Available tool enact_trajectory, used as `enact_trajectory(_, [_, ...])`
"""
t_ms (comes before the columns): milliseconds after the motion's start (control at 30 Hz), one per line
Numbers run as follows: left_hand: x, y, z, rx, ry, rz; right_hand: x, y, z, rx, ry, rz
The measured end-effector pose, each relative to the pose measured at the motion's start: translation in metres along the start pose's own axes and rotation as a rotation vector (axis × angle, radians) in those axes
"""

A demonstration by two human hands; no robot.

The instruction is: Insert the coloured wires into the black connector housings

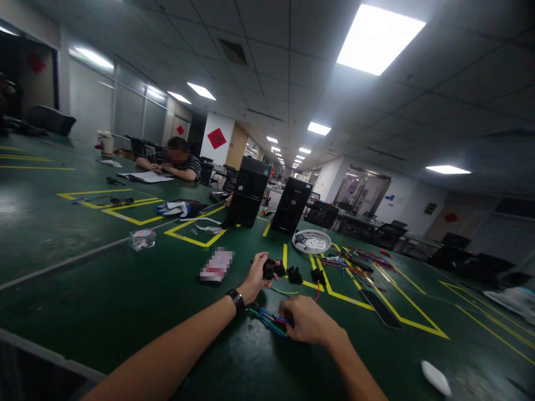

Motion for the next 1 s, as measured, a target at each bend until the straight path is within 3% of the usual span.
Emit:
enact_trajectory(200, [-0.001,0.003,0.001,-0.005,0.028,0.046,-0.002,0.001,0.002,0.011,-0.058,-0.033])
enact_trajectory(333, [0.001,-0.001,-0.002,0.020,-0.004,0.012,-0.008,-0.008,0.003,0.062,-0.188,0.031])
enact_trajectory(433, [0.005,-0.002,-0.004,-0.001,0.010,-0.045,-0.013,-0.018,0.004,0.127,-0.333,0.238])
enact_trajectory(533, [0.011,-0.001,-0.007,-0.023,0.055,-0.075,-0.012,-0.022,0.008,0.157,-0.426,0.589])
enact_trajectory(700, [0.016,0.000,-0.011,0.031,0.109,0.013,0.004,-0.017,0.020,0.188,-0.345,1.106])
enact_trajectory(1000, [0.024,-0.002,-0.012,0.066,0.143,-0.030,0.006,-0.019,0.023,0.275,-0.405,1.304])
Point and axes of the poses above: each hand's wrist, its own z-axis towards the middle knuckle, its own x-axis out of the palm, y = z × x, the point moved 4 cm from there along z, towards the middle knuckle, and after that the axes turned 7 degrees about z, right-handed, at the moved point
